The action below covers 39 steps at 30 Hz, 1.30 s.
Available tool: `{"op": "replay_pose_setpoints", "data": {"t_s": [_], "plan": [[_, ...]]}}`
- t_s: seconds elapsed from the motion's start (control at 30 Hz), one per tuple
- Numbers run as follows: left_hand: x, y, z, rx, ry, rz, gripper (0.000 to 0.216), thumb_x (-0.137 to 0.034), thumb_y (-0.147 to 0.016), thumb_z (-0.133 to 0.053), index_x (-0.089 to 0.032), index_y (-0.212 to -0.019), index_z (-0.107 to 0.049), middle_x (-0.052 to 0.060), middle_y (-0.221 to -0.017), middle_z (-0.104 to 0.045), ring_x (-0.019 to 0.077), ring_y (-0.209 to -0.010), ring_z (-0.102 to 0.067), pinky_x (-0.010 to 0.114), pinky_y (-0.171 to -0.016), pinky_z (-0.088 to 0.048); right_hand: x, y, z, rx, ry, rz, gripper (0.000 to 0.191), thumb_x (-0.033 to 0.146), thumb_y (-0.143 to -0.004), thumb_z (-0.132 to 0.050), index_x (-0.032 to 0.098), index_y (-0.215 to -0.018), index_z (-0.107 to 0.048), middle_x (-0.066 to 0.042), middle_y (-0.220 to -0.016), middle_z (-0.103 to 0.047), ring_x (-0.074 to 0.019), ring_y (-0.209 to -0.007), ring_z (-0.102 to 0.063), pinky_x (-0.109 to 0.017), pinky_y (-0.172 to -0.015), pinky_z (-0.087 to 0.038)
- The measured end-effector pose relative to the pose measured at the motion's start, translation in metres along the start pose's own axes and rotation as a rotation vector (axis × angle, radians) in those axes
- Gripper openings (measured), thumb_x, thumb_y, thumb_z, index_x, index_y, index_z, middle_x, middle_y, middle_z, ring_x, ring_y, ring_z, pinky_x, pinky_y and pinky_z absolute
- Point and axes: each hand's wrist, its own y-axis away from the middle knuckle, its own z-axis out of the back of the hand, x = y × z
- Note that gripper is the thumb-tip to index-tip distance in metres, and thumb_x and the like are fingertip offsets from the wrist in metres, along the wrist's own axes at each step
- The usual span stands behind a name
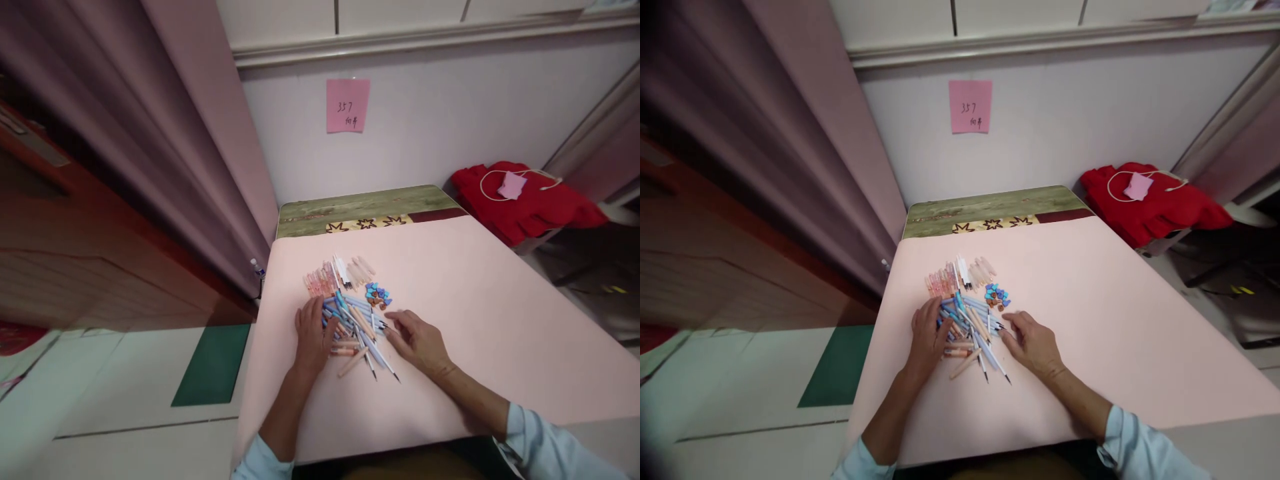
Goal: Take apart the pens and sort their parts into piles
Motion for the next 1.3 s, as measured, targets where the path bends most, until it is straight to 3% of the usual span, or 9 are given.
{"op": "replay_pose_setpoints", "data": {"t_s": [0.13,0.33,0.6,0.83,1.3], "plan": [[0.004,0.001,-0.002,-0.063,0.045,-0.058,0.05,-0.04,-0.094,-0.043,-0.017,-0.138,-0.044,0.016,-0.137,-0.049,0.0262,-0.131,-0.042,0.047,-0.111,-0.03,0.002,0.0,0.0,-0.006,0.01,-0.001,0.032,0.04,-0.087,-0.052,0.023,-0.112,-0.063,-0.003,-0.088,-0.065,-0.0148,-0.072,-0.06,-0.026,-0.065,-0.045],[0.009,0.001,-0.004,-0.14,0.109,0.003,0.046,-0.04,-0.095,-0.04,-0.018,-0.135,-0.048,0.015,-0.147,-0.039,0.027,-0.138,-0.034,0.048,-0.114,-0.026,0.004,0.001,0.002,-0.006,0.026,0.006,0.033,0.04,-0.088,-0.052,0.023,-0.113,-0.062,-0.003,-0.091,-0.065,-0.0151,-0.073,-0.06,-0.026,-0.068,-0.045],[0.013,0.0,-0.006,-0.184,0.148,0.043,0.051,-0.042,-0.096,-0.039,-0.015,-0.14,-0.041,0.016,-0.136,-0.053,0.0265,-0.129,-0.046,0.048,-0.11,-0.033,0.0,0.002,0.0,-0.011,0.038,0.022,0.032,0.042,-0.089,-0.051,0.023,-0.112,-0.062,-0.003,-0.092,-0.064,-0.0151,-0.073,-0.06,-0.026,-0.065,-0.044],[0.011,0.001,-0.007,-0.183,0.155,0.133,0.055,-0.045,-0.095,-0.039,-0.015,-0.141,-0.039,0.017,-0.14,-0.049,0.0281,-0.133,-0.042,0.051,-0.11,-0.031,0.001,0.003,0.001,-0.014,-0.004,0.031,0.032,0.043,-0.089,-0.049,0.024,-0.112,-0.062,-0.003,-0.087,-0.064,-0.0149,-0.068,-0.059,-0.026,-0.061,-0.044],[0.006,-0.004,-0.001,-0.304,0.487,0.349,0.048,-0.047,-0.096,-0.037,-0.018,-0.133,-0.048,0.014,-0.134,-0.057,0.0213,-0.127,-0.052,0.04,-0.109,-0.038,-0.01,0.003,0.005,-0.072,-0.312,-0.043,0.03,0.04,-0.089,-0.05,0.023,-0.107,-0.066,-0.002,-0.083,-0.066,-0.0151,-0.064,-0.06,-0.027,-0.061,-0.046]]}}
